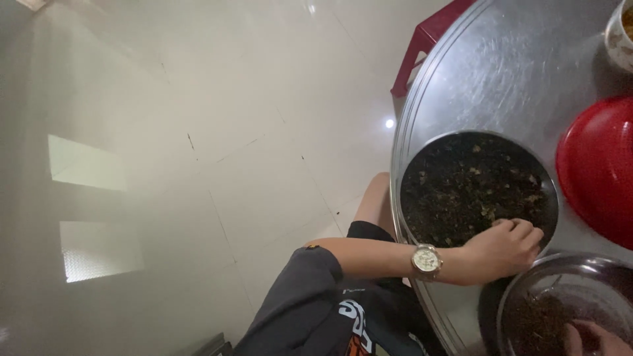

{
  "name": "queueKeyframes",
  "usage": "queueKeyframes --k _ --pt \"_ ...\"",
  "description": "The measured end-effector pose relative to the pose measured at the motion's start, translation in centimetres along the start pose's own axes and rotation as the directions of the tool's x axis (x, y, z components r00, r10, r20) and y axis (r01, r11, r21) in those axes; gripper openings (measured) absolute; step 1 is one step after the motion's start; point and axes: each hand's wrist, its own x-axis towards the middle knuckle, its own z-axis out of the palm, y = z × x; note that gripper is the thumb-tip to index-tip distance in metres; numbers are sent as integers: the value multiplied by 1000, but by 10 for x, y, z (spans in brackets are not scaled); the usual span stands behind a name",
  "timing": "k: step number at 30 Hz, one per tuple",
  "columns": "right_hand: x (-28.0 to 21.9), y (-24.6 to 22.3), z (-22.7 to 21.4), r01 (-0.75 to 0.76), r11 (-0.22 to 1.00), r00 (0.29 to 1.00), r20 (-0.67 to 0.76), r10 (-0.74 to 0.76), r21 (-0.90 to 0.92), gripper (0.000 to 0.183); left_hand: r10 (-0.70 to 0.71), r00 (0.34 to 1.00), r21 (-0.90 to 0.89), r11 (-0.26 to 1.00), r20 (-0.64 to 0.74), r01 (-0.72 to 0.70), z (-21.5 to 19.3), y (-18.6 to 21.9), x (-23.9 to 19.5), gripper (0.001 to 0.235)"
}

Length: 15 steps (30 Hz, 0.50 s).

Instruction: Sorting dried tea leaves by hand to remove stems or debris, moving them between metal trays.

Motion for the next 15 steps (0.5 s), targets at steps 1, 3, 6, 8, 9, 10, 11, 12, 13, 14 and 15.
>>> queueKeyframes --k 1,3,6,8,9,10,11,12,13,14,15 --pt "4 -1 0 -1 1000 1000 3 1 -13 24 -14 999 -5 1000 -45 14 2 2 0 10" --pt "10 -2 1 1 1000 1000 3 -1 -25 24 -29 995 -6 1000 -93 29 6 5 1 10" --pt "12 -2 4 -16 998 1000 16 17 -62 25 -57 982 -12 998 -179 56 13 6 4 15" --pt "8 0 5 -44 994 998 31 48 -100 25 -83 975 -130 990 -206 57 23 7 7 13" --pt "4 1 6 -50 994 998 31 53 -99 25 -79 976 -133 990 -205 52 19 5 6 13" --pt "1 3 6 -66 991 997 38 71 -118 25 -100 971 -187 980 -219 59 15 3 6 15" --pt "-1 4 6 -82 987 995 42 88 -136 26 -120 965 -239 969 -234 62 10 -1 6 17" --pt "0 -15 -8 -87 987 995 38 93 -133 26 -114 965 -238 970 -236 56 6 -7 5 17" --pt "-2 -32 -21 -114 963 984 106 144 -243 27 -63 978 -179 983 -199 27 3 -12 4 10" --pt "-2 -48 -35 -134 927 965 168 202 -350 30 -14 987 -120 993 -160 -6 1 -16 4 3" --pt "-17 -55 -38 -168 921 958 163 237 -352 30 12 987 -140 989 -162 -35 -7 -24 4 3"
